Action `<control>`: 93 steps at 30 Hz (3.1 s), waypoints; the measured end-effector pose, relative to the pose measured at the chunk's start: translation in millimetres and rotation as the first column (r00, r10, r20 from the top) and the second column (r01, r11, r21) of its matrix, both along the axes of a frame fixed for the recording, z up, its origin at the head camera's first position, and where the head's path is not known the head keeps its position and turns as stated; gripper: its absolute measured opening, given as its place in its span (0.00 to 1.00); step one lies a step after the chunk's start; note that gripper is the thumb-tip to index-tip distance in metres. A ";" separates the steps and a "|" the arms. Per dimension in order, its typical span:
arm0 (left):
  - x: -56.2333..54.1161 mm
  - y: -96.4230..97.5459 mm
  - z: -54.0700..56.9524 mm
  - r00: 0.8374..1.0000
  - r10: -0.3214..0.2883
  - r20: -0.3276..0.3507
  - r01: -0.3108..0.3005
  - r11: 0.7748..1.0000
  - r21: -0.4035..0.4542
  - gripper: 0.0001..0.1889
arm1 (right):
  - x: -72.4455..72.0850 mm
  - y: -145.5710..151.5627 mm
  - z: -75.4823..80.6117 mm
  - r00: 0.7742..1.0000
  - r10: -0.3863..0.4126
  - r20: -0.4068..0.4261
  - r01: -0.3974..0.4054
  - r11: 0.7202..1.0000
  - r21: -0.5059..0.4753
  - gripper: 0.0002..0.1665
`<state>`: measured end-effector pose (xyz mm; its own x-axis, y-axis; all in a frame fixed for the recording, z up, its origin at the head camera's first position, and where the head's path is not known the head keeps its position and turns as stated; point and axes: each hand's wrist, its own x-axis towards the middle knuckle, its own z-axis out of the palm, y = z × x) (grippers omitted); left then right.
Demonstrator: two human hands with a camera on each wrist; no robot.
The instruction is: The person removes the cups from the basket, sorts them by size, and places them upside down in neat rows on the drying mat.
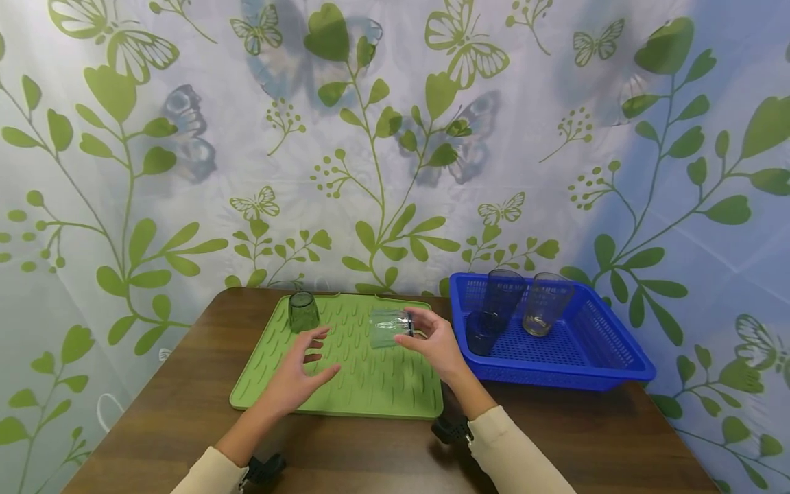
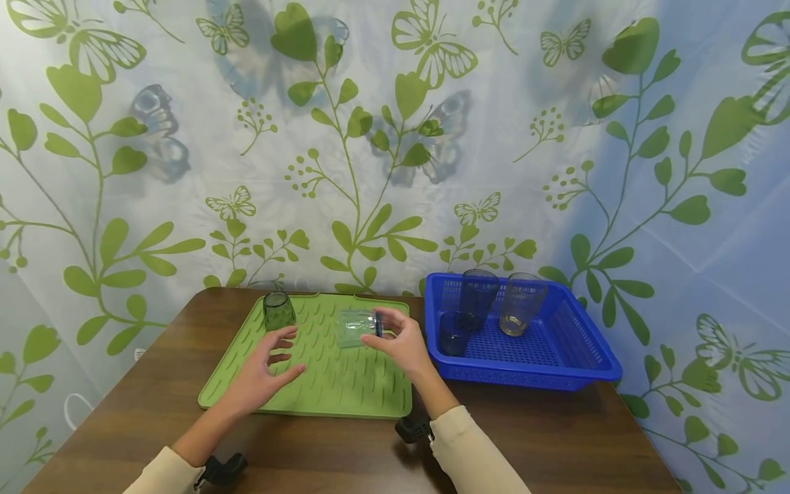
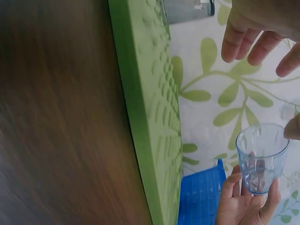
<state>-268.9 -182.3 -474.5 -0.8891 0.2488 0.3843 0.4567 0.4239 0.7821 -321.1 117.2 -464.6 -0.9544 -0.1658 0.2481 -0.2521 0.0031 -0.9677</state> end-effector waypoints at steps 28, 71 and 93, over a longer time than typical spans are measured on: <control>15.1 -90.8 -10.9 0.978 0.207 -0.023 -0.201 0.912 -0.356 0.34 | -26.2 -21.1 0.9 0.998 -0.067 -0.002 0.066 0.993 0.097 0.40; 7.2 -134.3 -20.1 0.933 0.285 0.220 -0.036 0.682 -0.730 0.51 | -67.6 -47.3 8.9 0.994 -0.100 -0.036 0.106 0.945 0.311 0.40; 13.3 -129.4 -15.9 0.927 0.294 0.232 -0.039 0.692 -0.721 0.51 | -80.5 -71.7 -8.7 0.994 -0.105 -0.015 0.104 0.944 0.312 0.41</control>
<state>-255.6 -311.7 -490.3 -0.9771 0.1641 -0.1354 0.1154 0.9435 0.3106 -401.6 45.5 -473.3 -0.9710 -0.1342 0.1980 -0.2322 0.3311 -0.9146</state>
